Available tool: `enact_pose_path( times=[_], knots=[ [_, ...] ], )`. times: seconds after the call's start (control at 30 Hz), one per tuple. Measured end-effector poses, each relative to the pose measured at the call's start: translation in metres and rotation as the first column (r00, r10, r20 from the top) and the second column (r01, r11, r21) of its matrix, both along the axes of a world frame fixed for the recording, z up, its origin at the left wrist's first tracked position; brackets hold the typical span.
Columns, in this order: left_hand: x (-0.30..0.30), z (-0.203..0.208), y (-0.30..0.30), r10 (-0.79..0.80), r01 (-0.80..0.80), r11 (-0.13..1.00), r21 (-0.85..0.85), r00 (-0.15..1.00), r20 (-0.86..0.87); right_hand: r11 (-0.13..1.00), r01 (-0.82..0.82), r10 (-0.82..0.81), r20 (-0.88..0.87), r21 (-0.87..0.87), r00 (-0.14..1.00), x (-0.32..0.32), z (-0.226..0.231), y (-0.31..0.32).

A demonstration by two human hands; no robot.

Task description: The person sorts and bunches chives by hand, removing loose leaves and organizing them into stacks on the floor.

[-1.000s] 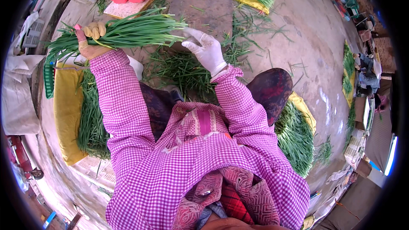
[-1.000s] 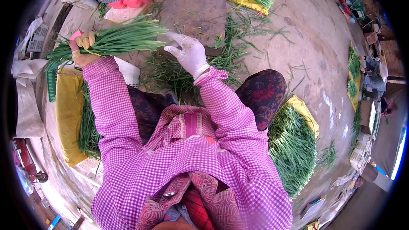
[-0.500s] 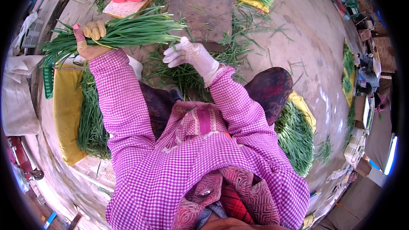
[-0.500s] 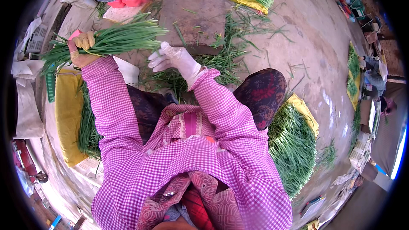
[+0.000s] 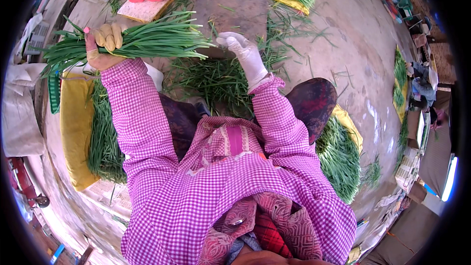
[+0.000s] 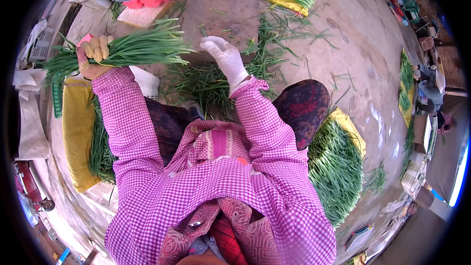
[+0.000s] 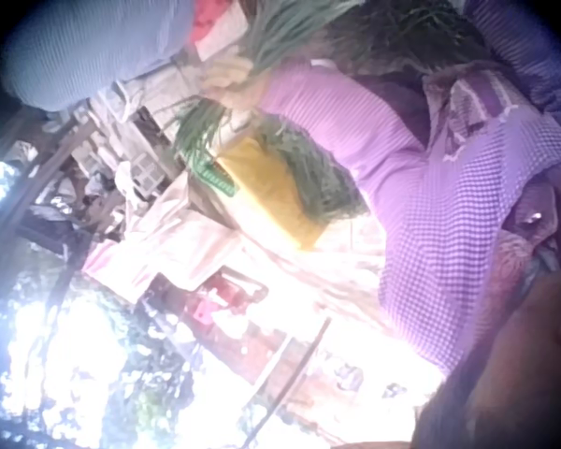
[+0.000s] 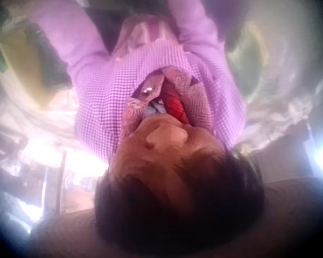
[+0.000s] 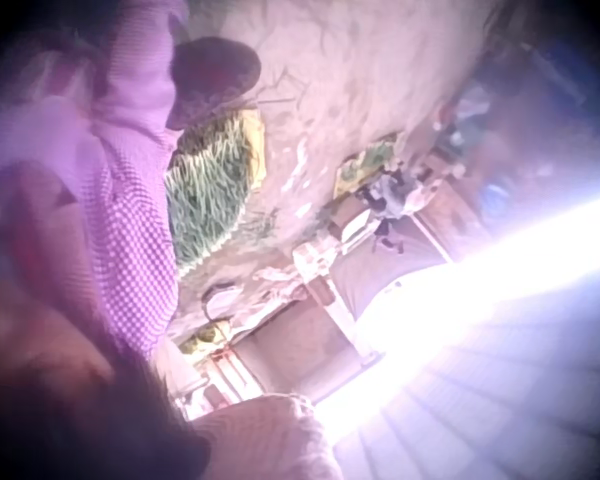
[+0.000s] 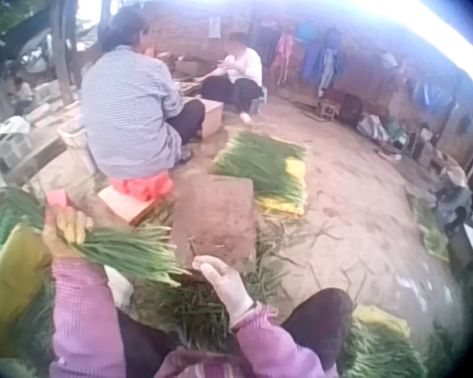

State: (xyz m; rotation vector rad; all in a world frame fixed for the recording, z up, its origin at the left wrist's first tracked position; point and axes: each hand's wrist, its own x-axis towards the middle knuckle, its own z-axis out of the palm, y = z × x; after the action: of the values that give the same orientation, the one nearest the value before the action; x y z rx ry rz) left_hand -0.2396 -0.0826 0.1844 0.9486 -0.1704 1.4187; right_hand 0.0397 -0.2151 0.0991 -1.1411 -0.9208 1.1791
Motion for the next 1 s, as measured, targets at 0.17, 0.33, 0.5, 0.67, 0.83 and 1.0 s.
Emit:
enact_pose_path(
  times=[0.17, 0.33, 0.5, 0.67, 0.83, 1.0],
  knots=[
    [0.008, 0.003, -0.003, -0.066, 0.067, 0.998, 0.02, 0.997, -0.032, 0.982, 0.19, -0.176, 0.449, 0.013, 0.876, -0.032, -0.006, 0.014],
    [-0.004, 0.002, -0.001, -0.083, 0.084, 0.996, 0.036, 0.996, -0.016, 0.971, 0.127, 0.05, 0.689, -0.204, 0.723, 0.003, -0.03, 0.007],
    [-0.008, 0.005, -0.002, -0.082, 0.081, 0.996, 0.029, 0.997, 0.003, 0.986, -0.075, 0.142, 0.52, -0.149, 0.842, 0.025, -0.039, -0.012],
    [-0.011, 0.004, -0.002, -0.104, 0.105, 0.994, 0.032, 0.994, -0.015, 0.981, -0.193, 0.179, 0.395, -0.005, 0.901, -0.013, -0.003, -0.013],
    [-0.012, 0.004, 0.0, -0.135, 0.135, 0.989, 0.068, 0.991, 0.002, 0.995, 0.006, 0.028, 0.324, -0.104, 0.946, 0.024, -0.047, -0.003],
    [-0.006, 0.003, -0.004, -0.142, 0.145, 0.986, 0.077, 0.989, -0.045, 0.994, 0.105, -0.104, 0.329, 0.016, 0.938, -0.001, -0.014, -0.004]
  ],
)
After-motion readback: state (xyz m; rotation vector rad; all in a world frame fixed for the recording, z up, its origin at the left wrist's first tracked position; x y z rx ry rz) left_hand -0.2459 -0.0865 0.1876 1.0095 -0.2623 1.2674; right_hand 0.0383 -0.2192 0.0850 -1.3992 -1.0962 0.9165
